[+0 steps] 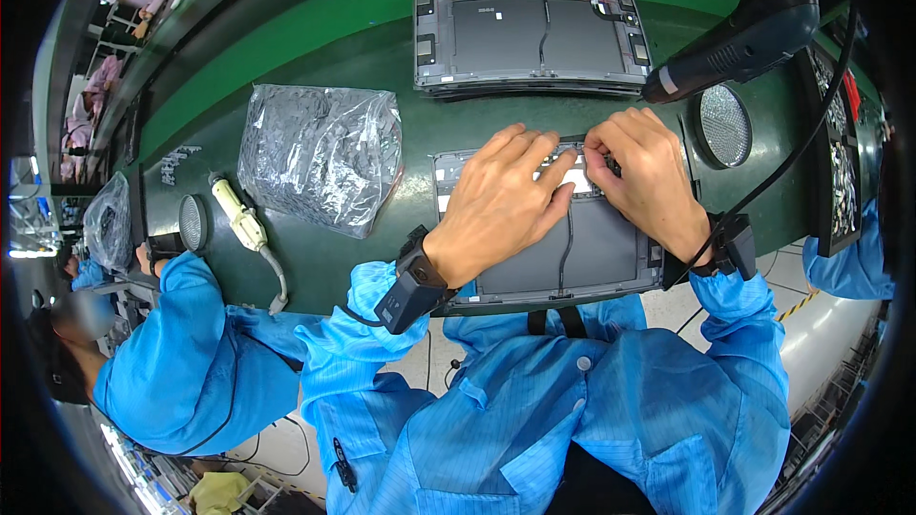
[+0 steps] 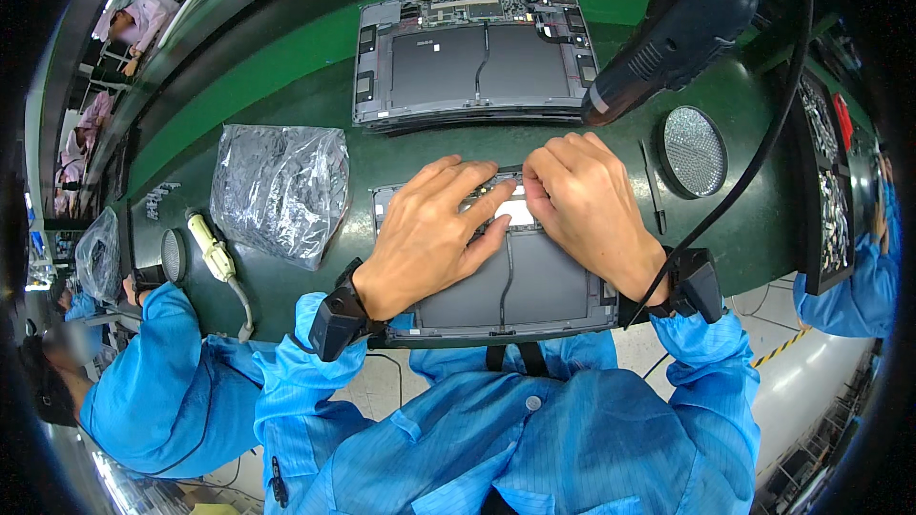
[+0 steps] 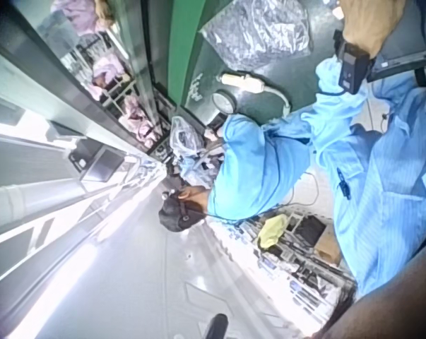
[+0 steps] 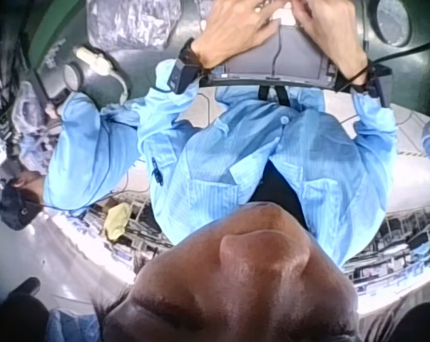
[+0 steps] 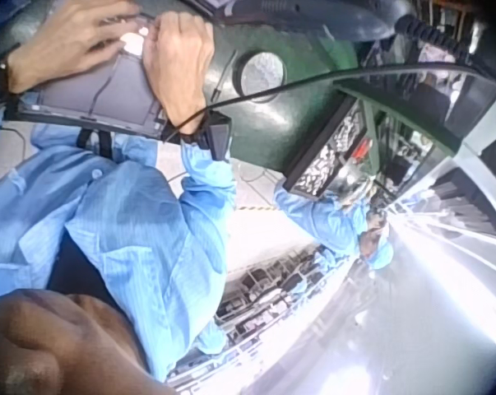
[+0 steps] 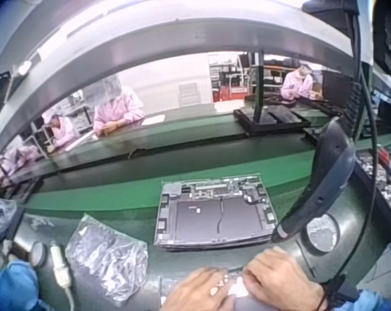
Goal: The recorder uses an electric screwdriver and manual tools to install internal components and wiring inside tablet devices on an assembly line.
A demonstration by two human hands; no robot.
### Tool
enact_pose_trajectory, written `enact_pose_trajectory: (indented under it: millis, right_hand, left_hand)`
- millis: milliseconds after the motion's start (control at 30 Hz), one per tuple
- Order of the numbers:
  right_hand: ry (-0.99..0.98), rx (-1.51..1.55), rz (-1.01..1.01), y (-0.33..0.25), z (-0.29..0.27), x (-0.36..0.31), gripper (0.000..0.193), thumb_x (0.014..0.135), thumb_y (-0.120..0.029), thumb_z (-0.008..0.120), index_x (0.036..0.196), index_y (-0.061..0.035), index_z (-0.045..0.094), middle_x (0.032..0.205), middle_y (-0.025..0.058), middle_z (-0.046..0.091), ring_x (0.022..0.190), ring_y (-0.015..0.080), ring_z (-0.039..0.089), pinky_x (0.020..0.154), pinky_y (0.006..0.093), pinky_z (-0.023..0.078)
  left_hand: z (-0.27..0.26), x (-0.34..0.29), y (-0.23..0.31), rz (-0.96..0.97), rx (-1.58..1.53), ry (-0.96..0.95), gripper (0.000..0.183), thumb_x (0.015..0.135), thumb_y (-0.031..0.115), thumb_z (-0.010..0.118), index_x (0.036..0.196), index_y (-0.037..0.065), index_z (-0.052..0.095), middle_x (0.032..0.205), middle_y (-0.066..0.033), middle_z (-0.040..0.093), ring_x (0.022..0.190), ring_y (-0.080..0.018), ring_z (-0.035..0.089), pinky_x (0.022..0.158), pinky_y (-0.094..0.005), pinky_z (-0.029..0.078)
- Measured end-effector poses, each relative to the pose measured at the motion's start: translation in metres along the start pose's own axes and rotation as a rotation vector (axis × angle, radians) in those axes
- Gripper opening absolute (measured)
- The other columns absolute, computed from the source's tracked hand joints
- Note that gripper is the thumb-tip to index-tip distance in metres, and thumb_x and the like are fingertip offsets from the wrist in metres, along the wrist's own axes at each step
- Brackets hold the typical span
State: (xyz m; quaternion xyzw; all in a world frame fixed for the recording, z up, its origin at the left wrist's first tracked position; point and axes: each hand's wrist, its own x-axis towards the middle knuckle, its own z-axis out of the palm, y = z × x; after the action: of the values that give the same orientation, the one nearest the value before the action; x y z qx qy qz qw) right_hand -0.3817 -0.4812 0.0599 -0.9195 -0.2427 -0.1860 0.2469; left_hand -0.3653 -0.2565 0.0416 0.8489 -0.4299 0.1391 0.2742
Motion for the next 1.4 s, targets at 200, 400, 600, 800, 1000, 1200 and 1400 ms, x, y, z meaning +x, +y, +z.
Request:
enact_pose_trajectory:
  millis: [200, 400, 600, 800, 1000, 1200, 1400]
  right_hand:
    - [-0.027, -0.064, -0.040, 0.000, -0.002, 0.004, 0.014, 0.079, 0.002, 0.079, 0.085, -0.0013, 0.067, 0.080, 0.0113, 0.064, 0.079, 0.0332, 0.064, 0.076, 0.0449, 0.052]
    - [-0.033, -0.017, -0.044, 0.003, -0.004, 0.000, 0.012, 0.081, 0.000, 0.079, 0.089, -0.0016, 0.070, 0.085, 0.0104, 0.065, 0.083, 0.0326, 0.064, 0.077, 0.0447, 0.053]
    - [-0.014, 0.013, -0.149, 0.010, -0.005, -0.014, 0.023, 0.080, 0.002, 0.079, 0.102, 0.0006, 0.074, 0.092, 0.0094, 0.065, 0.085, 0.0299, 0.063, 0.076, 0.0425, 0.052]
    - [0.009, -0.034, -0.185, 0.008, -0.003, -0.018, 0.029, 0.077, 0.005, 0.076, 0.105, 0.0033, 0.073, 0.098, 0.0116, 0.064, 0.087, 0.0303, 0.062, 0.077, 0.0418, 0.052]
    - [-0.010, -0.025, -0.130, 0.006, -0.001, -0.017, 0.029, 0.076, 0.006, 0.076, 0.104, 0.0029, 0.073, 0.100, 0.0124, 0.064, 0.090, 0.0320, 0.061, 0.079, 0.0424, 0.052]
    - [-0.004, 0.032, -0.066, 0.004, -0.004, -0.015, 0.026, 0.078, 0.010, 0.077, 0.103, 0.0021, 0.073, 0.099, 0.0134, 0.067, 0.091, 0.0343, 0.062, 0.080, 0.0445, 0.051]
    - [0.058, 0.045, -0.019, 0.002, 0.003, -0.022, 0.018, 0.083, 0.007, 0.075, 0.100, 0.0027, 0.072, 0.099, 0.0136, 0.066, 0.092, 0.0346, 0.062, 0.082, 0.0456, 0.051]
  left_hand:
    - [0.001, 0.006, 0.001, 0.020, 0.055, -0.063, 0.032, 0.091, 0.019, 0.080, 0.119, 0.004, 0.078, 0.117, -0.0143, 0.072, 0.109, -0.0372, 0.071, 0.104, -0.0471, 0.056]
    - [0.002, 0.009, 0.001, 0.000, 0.056, -0.080, 0.031, 0.091, 0.020, 0.079, 0.117, 0.003, 0.077, 0.111, -0.0136, 0.069, 0.104, -0.0370, 0.070, 0.105, -0.0467, 0.054]
    - [0.002, 0.008, 0.003, -0.004, 0.075, -0.072, 0.031, 0.091, 0.019, 0.079, 0.117, 0.004, 0.077, 0.113, -0.0140, 0.070, 0.105, -0.0365, 0.071, 0.106, -0.0480, 0.054]
    - [0.003, 0.007, 0.004, -0.009, 0.079, -0.072, 0.033, 0.090, 0.019, 0.079, 0.119, 0.004, 0.076, 0.115, -0.0145, 0.070, 0.105, -0.0362, 0.071, 0.107, -0.0489, 0.055]
    - [0.004, 0.006, 0.001, 0.035, 0.087, -0.057, 0.034, 0.090, 0.018, 0.079, 0.120, 0.004, 0.075, 0.117, -0.0139, 0.069, 0.104, -0.0350, 0.069, 0.105, -0.0484, 0.055]
    - [0.006, 0.009, 0.004, 0.010, 0.078, -0.060, 0.032, 0.090, 0.016, 0.079, 0.118, 0.003, 0.074, 0.117, -0.0142, 0.067, 0.101, -0.0339, 0.068, 0.097, -0.0469, 0.054]
    - [0.004, 0.003, -0.001, 0.000, -0.053, -0.001, 0.032, 0.091, 0.016, 0.078, 0.121, 0.007, 0.077, 0.118, -0.0147, 0.067, 0.101, -0.0348, 0.068, 0.095, -0.0472, 0.053]
